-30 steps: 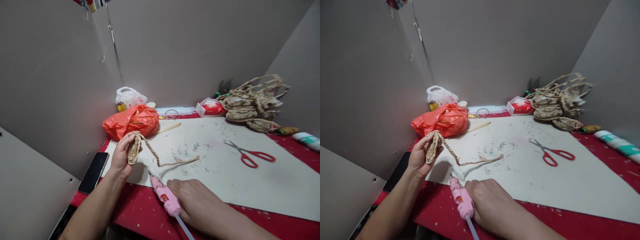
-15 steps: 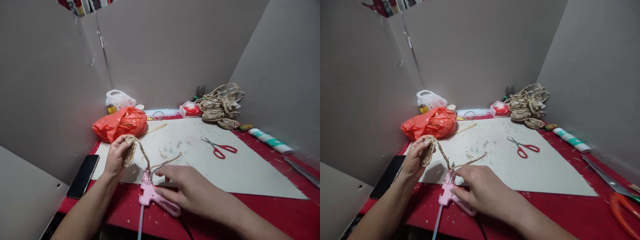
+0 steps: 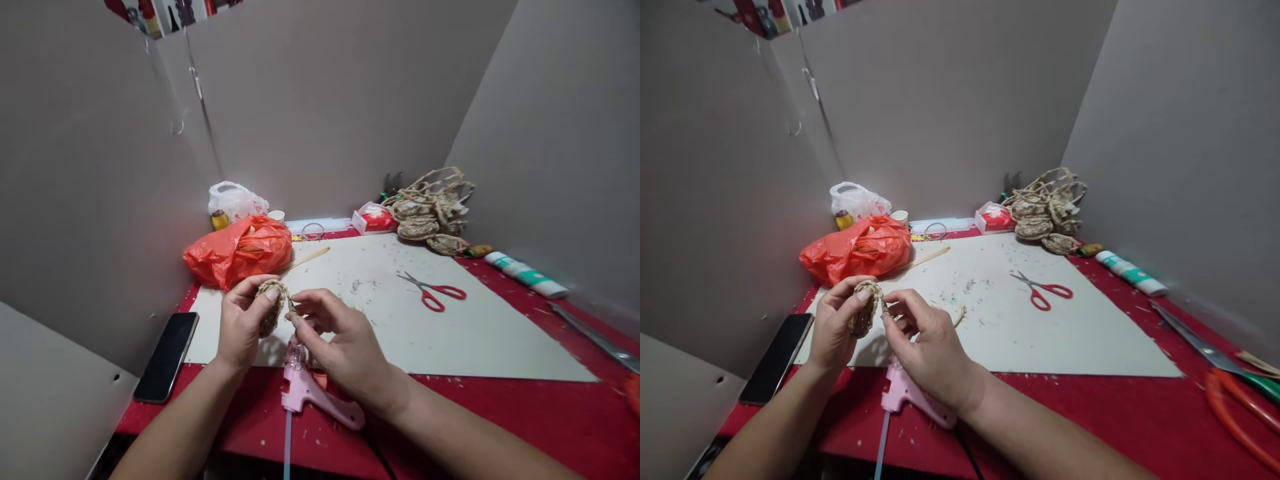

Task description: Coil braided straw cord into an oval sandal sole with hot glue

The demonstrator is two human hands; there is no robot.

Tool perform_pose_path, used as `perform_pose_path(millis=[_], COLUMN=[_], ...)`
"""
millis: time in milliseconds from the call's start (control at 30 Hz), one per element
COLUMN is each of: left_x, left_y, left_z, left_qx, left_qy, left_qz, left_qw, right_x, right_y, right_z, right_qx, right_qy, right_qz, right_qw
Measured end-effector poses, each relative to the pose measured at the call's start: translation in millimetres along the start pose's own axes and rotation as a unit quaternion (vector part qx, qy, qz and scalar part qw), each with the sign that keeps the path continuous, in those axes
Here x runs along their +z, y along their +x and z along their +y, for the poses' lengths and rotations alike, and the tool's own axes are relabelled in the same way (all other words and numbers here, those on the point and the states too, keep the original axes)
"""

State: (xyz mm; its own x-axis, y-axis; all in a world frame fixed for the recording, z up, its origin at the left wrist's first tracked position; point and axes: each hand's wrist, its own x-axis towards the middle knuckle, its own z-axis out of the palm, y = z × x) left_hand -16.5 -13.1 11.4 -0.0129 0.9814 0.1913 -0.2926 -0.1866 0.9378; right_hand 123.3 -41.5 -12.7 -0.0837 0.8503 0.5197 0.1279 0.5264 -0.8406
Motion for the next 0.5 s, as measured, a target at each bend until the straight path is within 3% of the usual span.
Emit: perform_pose_path(millis=[267,500], left_x=[2.6,3.4], left_y=[-5.6,-6.8], left_z=[-6.3,-10.1], left_qx=[-0.007,-0.012], left_qy=[0.013,0.004], left_qz=[0.005,0.008], left_qw=[1.0,1.0], right_x=[-3.0,-0.1], right_y=[-7.5,-9.2], right_z=[-6.2,-2.8], right_qx=[0.026,-0.021], right_qy=[0.037,-0.022], right_qz=[0.006,0.02], right_qw=[0.999,0.999])
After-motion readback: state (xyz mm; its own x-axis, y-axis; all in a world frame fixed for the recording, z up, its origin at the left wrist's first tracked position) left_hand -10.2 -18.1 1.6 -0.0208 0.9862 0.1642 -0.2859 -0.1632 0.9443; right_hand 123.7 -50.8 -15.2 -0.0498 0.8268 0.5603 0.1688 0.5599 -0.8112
